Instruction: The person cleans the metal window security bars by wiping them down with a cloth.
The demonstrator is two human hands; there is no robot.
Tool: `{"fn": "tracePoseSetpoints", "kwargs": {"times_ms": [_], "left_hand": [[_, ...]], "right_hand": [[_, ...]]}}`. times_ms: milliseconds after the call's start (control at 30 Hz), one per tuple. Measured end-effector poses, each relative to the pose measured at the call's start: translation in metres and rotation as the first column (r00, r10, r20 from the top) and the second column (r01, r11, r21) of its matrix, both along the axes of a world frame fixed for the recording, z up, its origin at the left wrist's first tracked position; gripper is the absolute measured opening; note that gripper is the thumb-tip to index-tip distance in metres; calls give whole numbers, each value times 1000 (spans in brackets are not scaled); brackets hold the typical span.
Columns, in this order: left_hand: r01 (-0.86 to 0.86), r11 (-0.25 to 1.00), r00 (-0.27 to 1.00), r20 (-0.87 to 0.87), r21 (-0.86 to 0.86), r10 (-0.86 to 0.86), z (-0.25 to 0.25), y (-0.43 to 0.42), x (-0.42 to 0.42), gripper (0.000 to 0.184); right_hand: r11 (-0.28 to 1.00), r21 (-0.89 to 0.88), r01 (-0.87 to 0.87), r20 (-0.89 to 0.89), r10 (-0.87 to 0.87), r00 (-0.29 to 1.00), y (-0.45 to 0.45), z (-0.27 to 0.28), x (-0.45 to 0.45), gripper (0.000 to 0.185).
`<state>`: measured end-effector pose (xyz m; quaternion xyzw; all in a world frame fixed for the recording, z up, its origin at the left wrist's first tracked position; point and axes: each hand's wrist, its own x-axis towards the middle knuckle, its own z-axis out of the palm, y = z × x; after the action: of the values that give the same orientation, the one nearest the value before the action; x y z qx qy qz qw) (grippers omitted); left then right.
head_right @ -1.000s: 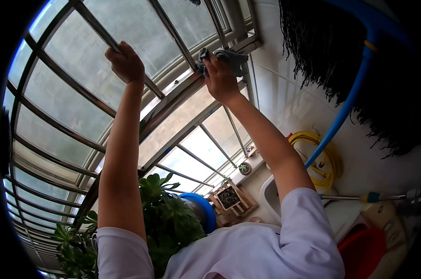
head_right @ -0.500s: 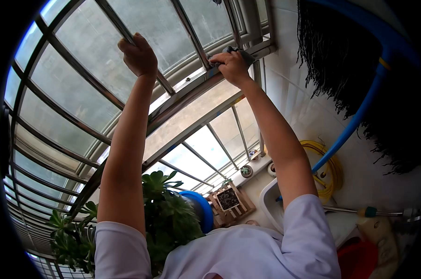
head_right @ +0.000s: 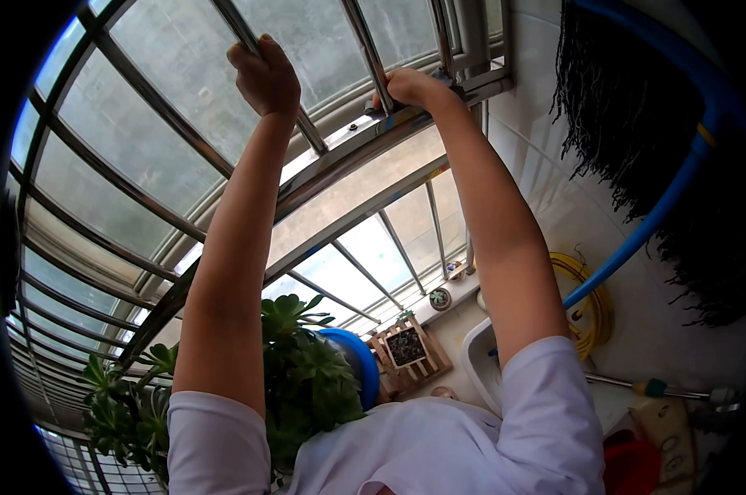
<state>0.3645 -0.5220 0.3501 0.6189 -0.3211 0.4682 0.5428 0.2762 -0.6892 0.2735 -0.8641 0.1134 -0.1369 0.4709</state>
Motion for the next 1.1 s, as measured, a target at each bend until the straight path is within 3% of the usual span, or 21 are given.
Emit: {"fn": "tracePoseSetpoints", "kwargs": {"times_ms": [100, 167, 200, 267, 333, 400, 467, 533, 567, 667, 833, 1000, 1100], "left_hand": [[-3, 1000, 1000, -19, 13, 3, 1, 0, 0, 30], [9, 1000, 1000, -29, 20, -8, 0, 1, -1, 30], [9, 1000, 1000, -28, 19, -8, 0, 1, -1, 30], [7, 1000, 999, -40, 24, -6, 0, 0, 0, 30], [-4, 1000, 999, -35, 17, 4, 1, -1, -1, 29], [-15, 1000, 999, -33, 14, 15, 0, 0, -1, 29], [9, 1000, 999, -39, 12, -8, 0, 0, -1, 29], [10, 1000, 1000, -18, 2, -10, 1, 0, -1, 29], [12, 1000, 1000, 0, -4, -12, 0, 0, -1, 29], [3, 1000, 999, -54, 16, -2, 0, 0, -2, 28], [0, 1000, 999, -53, 9, 1, 0, 0, -3, 28], [22, 1000, 999, -48, 21, -21, 1, 1, -2, 28], [25, 1000, 997, -76, 18, -23, 0, 1, -2, 28]], "right_hand": [[989, -140, 57, 130, -38, 991, -7, -18, 5, 24], [886, -262, 381, 271, -311, 911, 18, -19, -7, 23], [886, -263, 382, 272, -311, 910, 26, -24, -9, 23], [618, -343, 707, 659, -378, 650, 38, -41, -5, 20], [563, -341, 753, 711, -370, 599, 43, -56, 1, 15], [486, -227, 844, 865, -297, 403, 48, -67, 2, 19], [529, -241, 814, 868, -258, 425, 46, -72, -3, 27], [574, -312, 757, 886, -113, 450, 36, -73, -10, 29], [610, -386, 692, 847, -63, 528, 26, -72, -16, 32], [529, -502, 684, 759, -109, 642, 9, -65, -26, 32], [628, -349, 695, 792, -198, 577, 32, -72, -16, 28], [616, -371, 695, 774, -209, 598, 49, -73, -24, 25], [776, -147, 613, 844, -224, 487, 60, -76, -26, 36]]}}
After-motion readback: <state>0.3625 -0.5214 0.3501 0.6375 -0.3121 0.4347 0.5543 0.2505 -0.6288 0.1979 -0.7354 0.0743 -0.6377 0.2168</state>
